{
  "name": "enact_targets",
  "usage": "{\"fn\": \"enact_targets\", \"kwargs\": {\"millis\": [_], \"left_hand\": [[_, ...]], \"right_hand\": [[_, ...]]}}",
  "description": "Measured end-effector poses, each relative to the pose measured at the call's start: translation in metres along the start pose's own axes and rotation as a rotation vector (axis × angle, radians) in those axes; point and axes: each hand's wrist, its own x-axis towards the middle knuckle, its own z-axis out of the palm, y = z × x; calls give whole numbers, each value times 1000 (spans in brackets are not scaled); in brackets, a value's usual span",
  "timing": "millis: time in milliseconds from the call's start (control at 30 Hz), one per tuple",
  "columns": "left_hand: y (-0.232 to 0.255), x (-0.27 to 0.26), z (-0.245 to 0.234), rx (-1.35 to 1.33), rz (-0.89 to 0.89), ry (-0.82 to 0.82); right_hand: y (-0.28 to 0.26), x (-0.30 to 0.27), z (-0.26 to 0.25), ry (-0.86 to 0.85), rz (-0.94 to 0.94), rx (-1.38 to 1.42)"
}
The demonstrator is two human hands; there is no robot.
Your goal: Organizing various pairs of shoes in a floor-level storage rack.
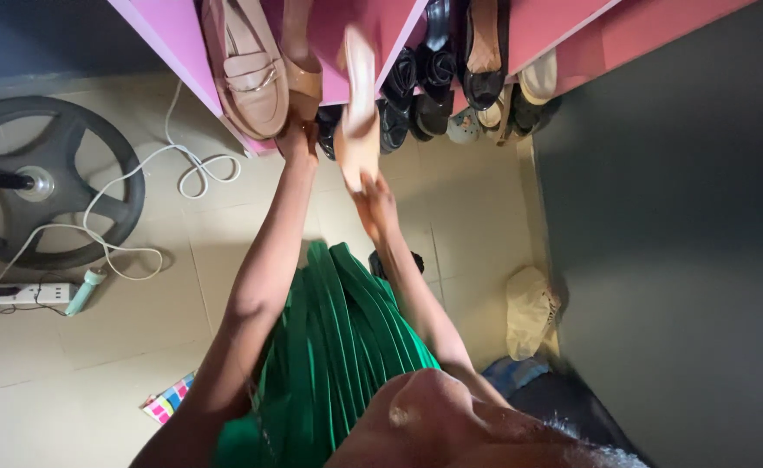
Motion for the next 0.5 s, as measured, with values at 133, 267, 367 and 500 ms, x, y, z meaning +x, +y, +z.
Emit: {"fn": "enact_targets", "kwargs": {"millis": [133, 267, 367, 500], "left_hand": [[7, -28, 20, 150, 8, -79], [-27, -38, -16, 171, -33, -173], [-11, -116, 6, 367, -113, 34], [-18, -183, -54, 230, -162, -104]], "right_hand": [[-19, -100, -36, 109, 79, -159], [-37, -173, -69, 261, 130, -221], [-32, -192, -108, 144, -24, -82], [-43, -188, -122, 88, -100, 41]]}}
